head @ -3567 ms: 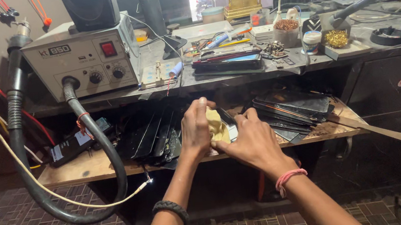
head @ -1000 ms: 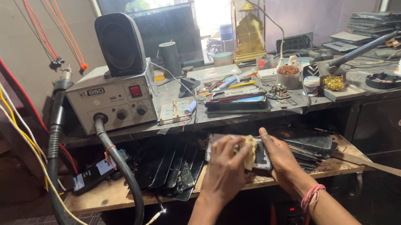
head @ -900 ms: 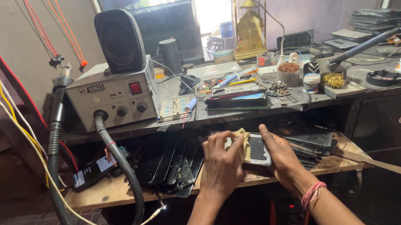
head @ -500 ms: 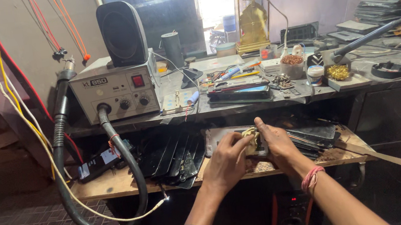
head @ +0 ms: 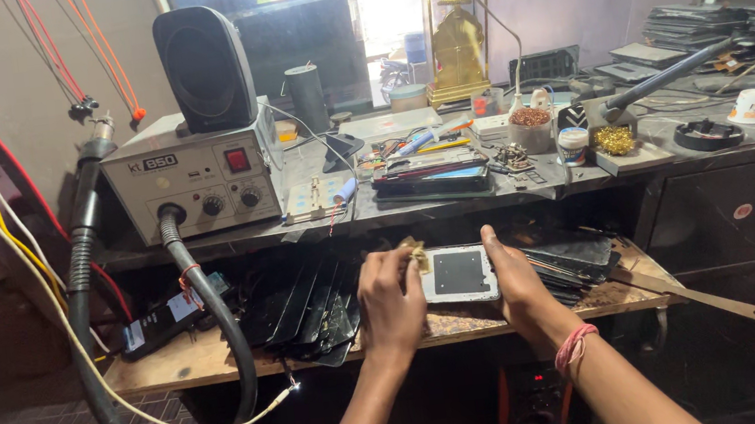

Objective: The person wipes the surfaces of several disassembled mobile phone back covers and internal frames using a yellow cloth. The person handles each unit one at a time, turning them over to clean both sides before placing them back on the workbench.

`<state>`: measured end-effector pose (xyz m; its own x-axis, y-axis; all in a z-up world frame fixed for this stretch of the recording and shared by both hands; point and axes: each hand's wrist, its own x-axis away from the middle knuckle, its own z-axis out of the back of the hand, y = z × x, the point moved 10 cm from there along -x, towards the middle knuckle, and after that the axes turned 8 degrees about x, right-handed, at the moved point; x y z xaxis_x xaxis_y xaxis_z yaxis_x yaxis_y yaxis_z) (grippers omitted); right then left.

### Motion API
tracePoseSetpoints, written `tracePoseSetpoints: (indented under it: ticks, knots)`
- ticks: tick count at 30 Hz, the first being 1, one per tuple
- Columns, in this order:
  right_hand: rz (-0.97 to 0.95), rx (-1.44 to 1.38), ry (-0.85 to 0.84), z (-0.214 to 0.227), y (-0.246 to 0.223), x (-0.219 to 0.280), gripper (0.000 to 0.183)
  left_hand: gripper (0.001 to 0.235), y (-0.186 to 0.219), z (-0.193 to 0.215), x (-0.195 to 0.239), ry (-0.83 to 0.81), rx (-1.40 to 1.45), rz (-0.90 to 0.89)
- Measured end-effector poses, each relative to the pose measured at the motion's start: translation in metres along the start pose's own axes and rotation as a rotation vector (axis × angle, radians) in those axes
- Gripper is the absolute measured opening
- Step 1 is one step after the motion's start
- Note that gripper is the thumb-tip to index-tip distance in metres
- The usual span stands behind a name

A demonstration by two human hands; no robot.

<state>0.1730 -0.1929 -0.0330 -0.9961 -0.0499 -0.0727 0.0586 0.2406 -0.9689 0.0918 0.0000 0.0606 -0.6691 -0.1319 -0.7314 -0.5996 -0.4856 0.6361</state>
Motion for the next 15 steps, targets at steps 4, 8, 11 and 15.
tracePoseSetpoints:
  ticks: [4, 8, 11, 15]
  knots:
    - [-0.001, -0.045, -0.011, 0.003, 0.004, -0.005, 0.052, 0.015, 0.035, -0.008, 0.010, -0.132, -0.012, -0.239]
    - [0.043, -0.032, -0.050, 0.012, 0.014, -0.012, 0.049, 0.021, 0.059, -0.031, 0.023, -0.278, 0.110, -0.319]
    - [0.112, -0.018, -0.062, 0.015, 0.009, -0.014, 0.049, 0.024, 0.072, -0.040, 0.032, -0.318, 0.139, -0.421]
    - [0.001, -0.119, -0.065, 0.008, 0.006, 0.000, 0.051, 0.023, 0.064, -0.035, 0.026, -0.161, 0.013, -0.423]
